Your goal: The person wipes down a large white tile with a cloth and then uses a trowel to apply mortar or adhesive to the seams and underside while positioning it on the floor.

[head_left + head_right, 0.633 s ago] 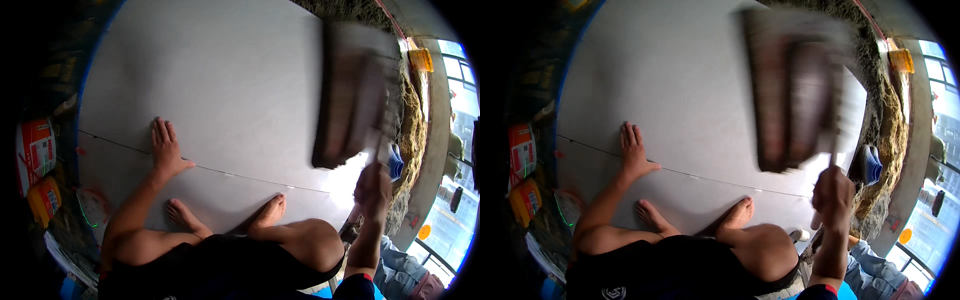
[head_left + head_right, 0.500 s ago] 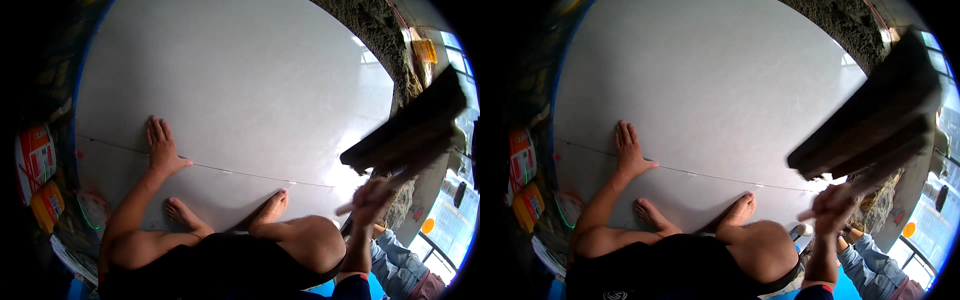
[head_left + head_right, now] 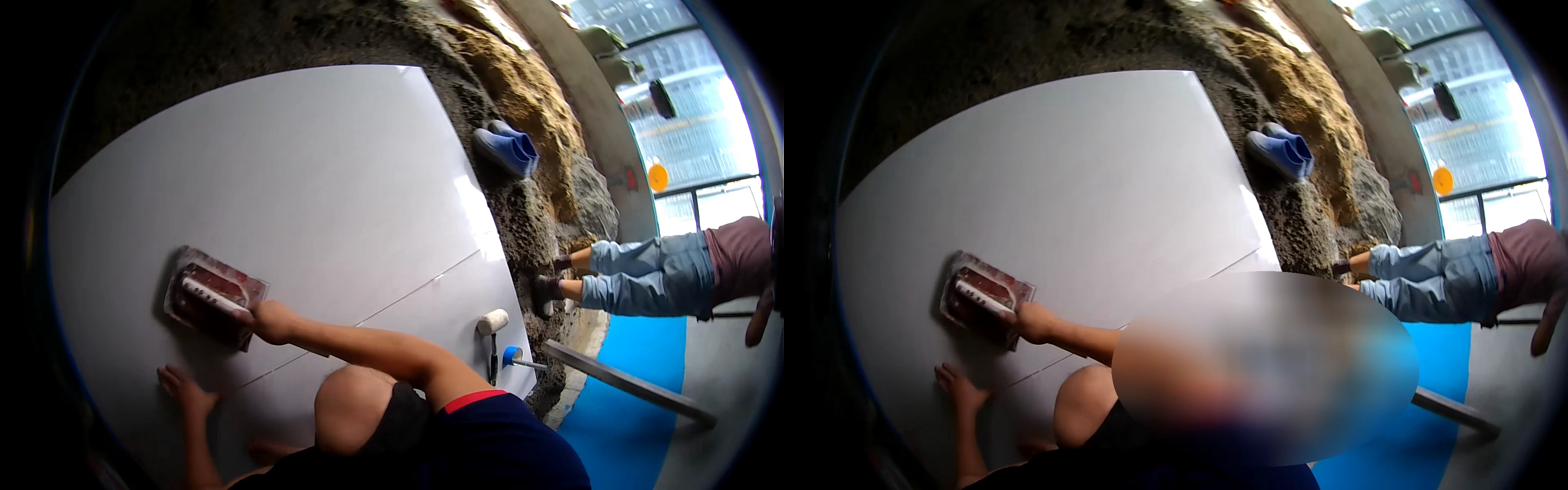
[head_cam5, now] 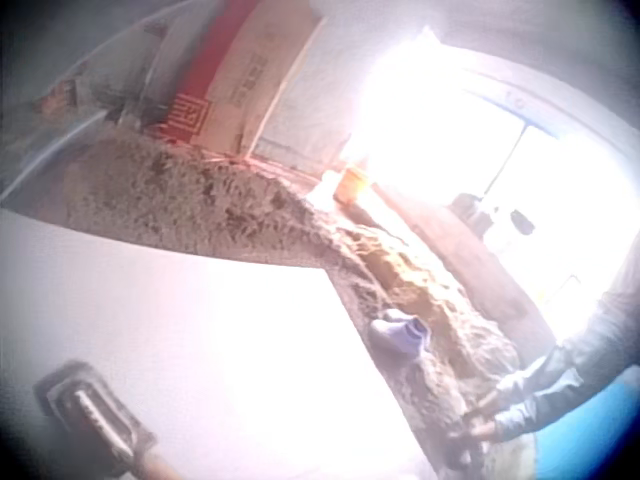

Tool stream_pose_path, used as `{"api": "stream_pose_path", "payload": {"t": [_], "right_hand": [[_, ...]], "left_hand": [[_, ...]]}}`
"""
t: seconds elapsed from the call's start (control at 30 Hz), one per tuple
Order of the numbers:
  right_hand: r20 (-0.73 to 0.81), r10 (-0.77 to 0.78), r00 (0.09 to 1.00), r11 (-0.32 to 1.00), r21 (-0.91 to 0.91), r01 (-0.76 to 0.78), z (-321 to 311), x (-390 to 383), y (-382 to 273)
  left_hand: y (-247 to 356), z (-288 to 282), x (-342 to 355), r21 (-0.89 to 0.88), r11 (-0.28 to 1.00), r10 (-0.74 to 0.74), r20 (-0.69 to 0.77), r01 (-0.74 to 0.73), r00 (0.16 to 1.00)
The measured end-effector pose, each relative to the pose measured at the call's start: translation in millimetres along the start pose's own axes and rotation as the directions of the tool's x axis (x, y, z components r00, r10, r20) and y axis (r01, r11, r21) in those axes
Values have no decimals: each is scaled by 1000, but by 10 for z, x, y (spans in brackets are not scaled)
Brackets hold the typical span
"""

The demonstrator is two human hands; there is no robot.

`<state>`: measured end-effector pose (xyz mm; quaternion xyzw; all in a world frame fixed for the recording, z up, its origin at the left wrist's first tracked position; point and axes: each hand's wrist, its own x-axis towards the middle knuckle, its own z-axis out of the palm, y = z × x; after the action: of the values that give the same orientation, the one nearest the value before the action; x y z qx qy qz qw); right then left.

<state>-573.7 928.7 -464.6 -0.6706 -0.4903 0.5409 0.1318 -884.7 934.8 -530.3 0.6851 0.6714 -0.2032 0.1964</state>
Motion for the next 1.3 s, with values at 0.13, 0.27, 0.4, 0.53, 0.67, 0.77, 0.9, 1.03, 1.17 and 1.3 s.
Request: {"api": "stream_pose_path", "payload": {"t": [0.13,0.27,0.4,0.53,0.67,0.77,0.9,1.03,1.17,1.3], "right_hand": [[-45,77,996,948,312,-60,-479,-452,-227],[-312,55,949,855,506,116,-1511,-1373,-578],[-761,-32,648,814,357,459,-1954,-1838,-238],[-901,188,390,927,295,234,-1477,-1354,975],[-522,490,698,863,400,-307,-1155,-519,1330],[-495,323,807,940,270,-211,-995,-61,1022],[-339,376,863,785,612,-102,-857,-240,1084],[-115,461,880,636,734,-238,-1188,-477,1047],[-272,460,845,794,553,-254,-1760,-539,500],[-478,237,846,888,459,11,-2304,-680,-441]], "left_hand": [[-203,206,128,110,994,-10,148,-6,989],[-214,157,317,126,980,-176,164,157,971],[-274,131,324,211,971,-138,126,109,982],[56,0,217,269,950,-209,174,158,962],[31,-16,355,399,904,-249,208,150,946],[-518,-302,910,284,932,61,485,-223,872],[-167,-876,1447,-133,913,391,556,-386,733],[1124,-1237,1596,21,990,-142,296,142,945],[1398,-655,1607,-380,713,-658,-73,589,750],[635,135,1973,-384,673,-648,-719,632,252]]}}
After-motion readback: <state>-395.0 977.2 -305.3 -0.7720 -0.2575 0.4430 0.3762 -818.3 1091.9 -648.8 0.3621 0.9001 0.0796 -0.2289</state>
